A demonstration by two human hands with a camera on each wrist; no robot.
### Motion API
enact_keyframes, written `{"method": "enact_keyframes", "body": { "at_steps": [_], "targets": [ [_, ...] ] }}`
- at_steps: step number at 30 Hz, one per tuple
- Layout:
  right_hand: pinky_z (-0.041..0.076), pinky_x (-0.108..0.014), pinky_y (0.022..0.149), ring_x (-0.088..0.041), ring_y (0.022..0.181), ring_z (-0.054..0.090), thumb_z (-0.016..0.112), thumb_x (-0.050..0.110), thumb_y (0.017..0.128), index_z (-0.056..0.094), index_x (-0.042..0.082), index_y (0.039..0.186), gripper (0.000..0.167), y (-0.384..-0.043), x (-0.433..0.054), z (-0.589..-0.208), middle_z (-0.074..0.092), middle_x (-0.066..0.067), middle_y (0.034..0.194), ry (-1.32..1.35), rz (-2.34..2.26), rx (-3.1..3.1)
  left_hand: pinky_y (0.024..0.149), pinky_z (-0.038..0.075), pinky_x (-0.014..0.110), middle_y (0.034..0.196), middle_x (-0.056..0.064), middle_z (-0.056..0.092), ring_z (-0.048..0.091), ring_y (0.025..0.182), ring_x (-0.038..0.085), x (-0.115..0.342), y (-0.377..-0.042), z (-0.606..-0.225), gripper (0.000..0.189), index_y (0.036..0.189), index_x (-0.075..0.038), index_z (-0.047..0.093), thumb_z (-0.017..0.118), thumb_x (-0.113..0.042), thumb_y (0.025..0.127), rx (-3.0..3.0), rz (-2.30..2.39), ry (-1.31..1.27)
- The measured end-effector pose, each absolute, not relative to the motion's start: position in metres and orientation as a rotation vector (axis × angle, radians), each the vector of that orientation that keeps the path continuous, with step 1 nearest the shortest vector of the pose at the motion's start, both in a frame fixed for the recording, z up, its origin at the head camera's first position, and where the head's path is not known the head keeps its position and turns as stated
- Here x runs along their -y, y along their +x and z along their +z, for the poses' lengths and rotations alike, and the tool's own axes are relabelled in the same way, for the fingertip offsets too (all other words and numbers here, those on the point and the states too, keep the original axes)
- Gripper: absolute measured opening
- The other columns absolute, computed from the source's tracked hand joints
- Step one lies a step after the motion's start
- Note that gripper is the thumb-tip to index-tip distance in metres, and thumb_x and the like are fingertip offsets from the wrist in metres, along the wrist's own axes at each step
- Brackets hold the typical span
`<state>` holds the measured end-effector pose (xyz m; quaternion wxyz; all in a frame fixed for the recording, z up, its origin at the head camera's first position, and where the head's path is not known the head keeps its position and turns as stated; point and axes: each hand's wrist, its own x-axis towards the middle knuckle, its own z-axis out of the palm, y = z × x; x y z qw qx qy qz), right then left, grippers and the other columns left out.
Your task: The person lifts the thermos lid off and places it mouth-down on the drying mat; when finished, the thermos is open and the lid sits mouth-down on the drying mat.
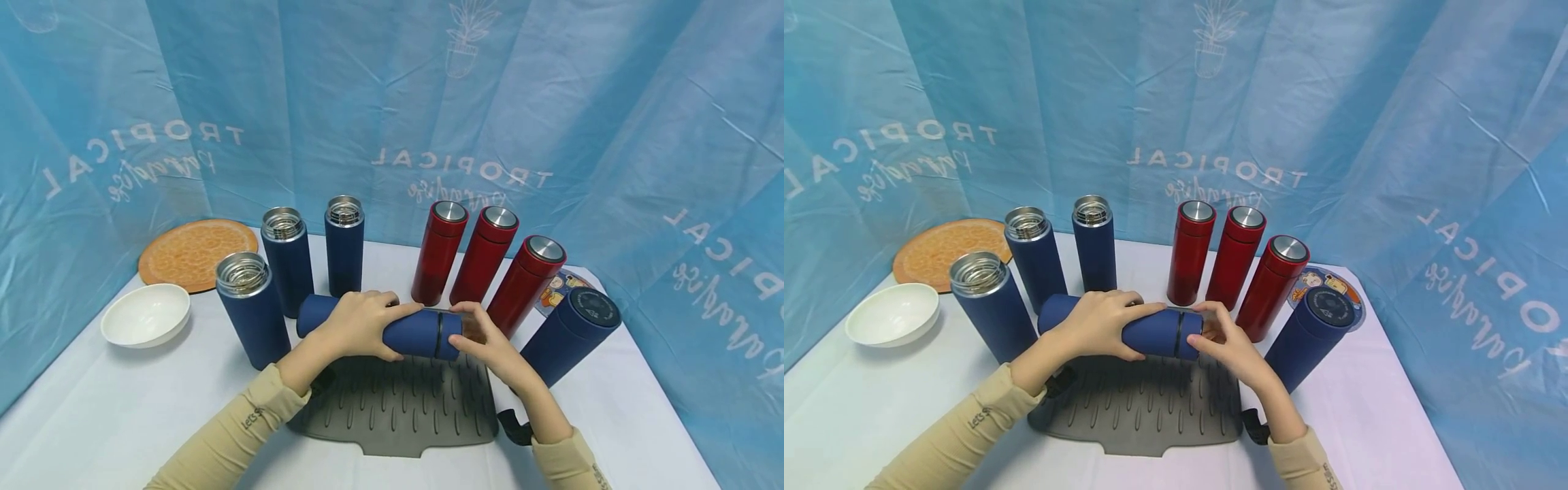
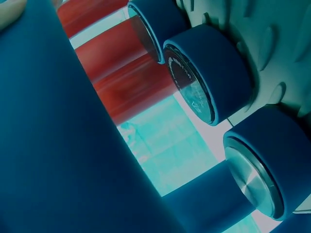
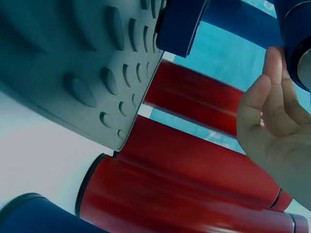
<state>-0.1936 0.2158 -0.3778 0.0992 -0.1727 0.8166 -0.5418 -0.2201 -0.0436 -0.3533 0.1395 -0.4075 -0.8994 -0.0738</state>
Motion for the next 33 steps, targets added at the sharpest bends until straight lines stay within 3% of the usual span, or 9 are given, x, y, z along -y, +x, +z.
{"method": "enact_keyframes", "body": {
  "at_steps": [4, 7, 11, 15, 19, 22, 25, 30, 33],
  "targets": [
    [0.045, -0.048, 0.084, -0.031, 0.104, 0.051, 0.069, 0.027, 0.079, 0.035, 0.019, 0.128, 0.060, -0.1915, -0.2168, -0.3786, 0.047, -0.014, 0.124, -0.572, -1.570, -2.501, 0.068, 0.052, 0.035, 0.104, 0.003, 0.063, 0.062, 0.083, 0.017, 0.0439, -0.2202, -0.3533, 0.079, 0.133, -0.028, 0.050, 0.075, -0.057, 0.063, 2.639, -0.221, -1.170],
    [0.042, -0.056, 0.086, -0.031, 0.106, 0.052, 0.077, 0.021, 0.073, 0.036, 0.019, 0.129, 0.070, -0.1893, -0.2152, -0.3788, 0.046, -0.012, 0.126, -0.654, -1.549, -2.565, 0.067, 0.051, 0.033, 0.105, 0.002, 0.063, 0.062, 0.084, 0.016, 0.0455, -0.2193, -0.3543, 0.079, 0.133, -0.028, 0.050, 0.073, -0.059, 0.064, 2.673, -0.228, -1.151],
    [0.040, -0.059, 0.088, -0.033, 0.109, 0.049, 0.079, 0.020, 0.071, 0.032, 0.017, 0.137, 0.081, -0.1894, -0.2123, -0.3781, 0.042, -0.013, 0.131, -0.726, -1.548, -2.583, 0.066, 0.051, 0.033, 0.105, 0.002, 0.063, 0.062, 0.084, 0.016, 0.0466, -0.2186, -0.3540, 0.080, 0.133, -0.029, 0.049, 0.073, -0.060, 0.064, 2.667, -0.218, -1.135],
    [0.044, -0.050, 0.087, -0.032, 0.110, 0.050, 0.064, 0.029, 0.084, 0.027, 0.021, 0.141, 0.069, -0.1921, -0.2112, -0.3790, 0.042, -0.013, 0.130, -0.666, -1.514, -2.598, 0.065, 0.051, 0.032, 0.104, 0.003, 0.063, 0.062, 0.083, 0.017, 0.0467, -0.2185, -0.3518, 0.081, 0.133, -0.028, 0.050, 0.074, -0.059, 0.063, 2.643, -0.219, -1.132],
    [0.049, -0.041, 0.074, -0.026, 0.085, 0.060, 0.040, 0.036, 0.097, 0.039, 0.016, 0.133, 0.041, -0.1933, -0.2111, -0.3797, 0.059, -0.012, 0.097, -0.478, -1.507, -2.616, 0.064, 0.051, 0.032, 0.103, 0.003, 0.063, 0.062, 0.082, 0.016, 0.0464, -0.2184, -0.3508, 0.081, 0.132, -0.027, 0.050, 0.075, -0.059, 0.062, 2.626, -0.221, -1.139],
    [0.048, -0.037, 0.064, -0.023, 0.064, 0.058, 0.032, 0.037, 0.100, 0.049, 0.007, 0.118, 0.039, -0.1922, -0.2104, -0.3778, 0.059, -0.012, 0.072, -0.352, -1.547, -2.574, 0.064, 0.051, 0.031, 0.102, 0.002, 0.062, 0.061, 0.081, 0.015, 0.0455, -0.2188, -0.3524, 0.081, 0.132, -0.028, 0.050, 0.075, -0.058, 0.062, 2.621, -0.216, -1.141],
    [0.047, -0.032, 0.060, -0.019, 0.060, 0.058, 0.033, 0.036, 0.100, 0.051, 0.004, 0.110, 0.039, -0.1905, -0.2085, -0.3753, 0.060, -0.013, 0.069, -0.277, -1.580, -2.524, 0.064, 0.051, 0.031, 0.102, 0.002, 0.062, 0.061, 0.080, 0.015, 0.0451, -0.2188, -0.3547, 0.080, 0.132, -0.028, 0.050, 0.075, -0.058, 0.062, 2.618, -0.214, -1.141],
    [0.044, -0.032, 0.063, -0.019, 0.065, 0.057, 0.041, 0.037, 0.098, 0.048, 0.007, 0.119, 0.038, -0.1903, -0.2079, -0.3755, 0.058, -0.009, 0.070, -0.213, -1.570, -2.498, 0.065, 0.051, 0.031, 0.101, 0.001, 0.062, 0.061, 0.080, 0.015, 0.0447, -0.2188, -0.3567, 0.080, 0.133, -0.028, 0.050, 0.074, -0.059, 0.063, 2.611, -0.206, -1.147],
    [0.046, -0.037, 0.067, -0.025, 0.072, 0.057, 0.044, 0.036, 0.096, 0.042, 0.008, 0.126, 0.041, -0.1906, -0.2094, -0.3764, 0.058, -0.011, 0.078, -0.254, -1.569, -2.444, 0.064, 0.051, 0.031, 0.101, 0.001, 0.062, 0.061, 0.080, 0.015, 0.0447, -0.2194, -0.3569, 0.080, 0.133, -0.027, 0.050, 0.074, -0.059, 0.063, 2.597, -0.181, -1.148]
  ]
}}
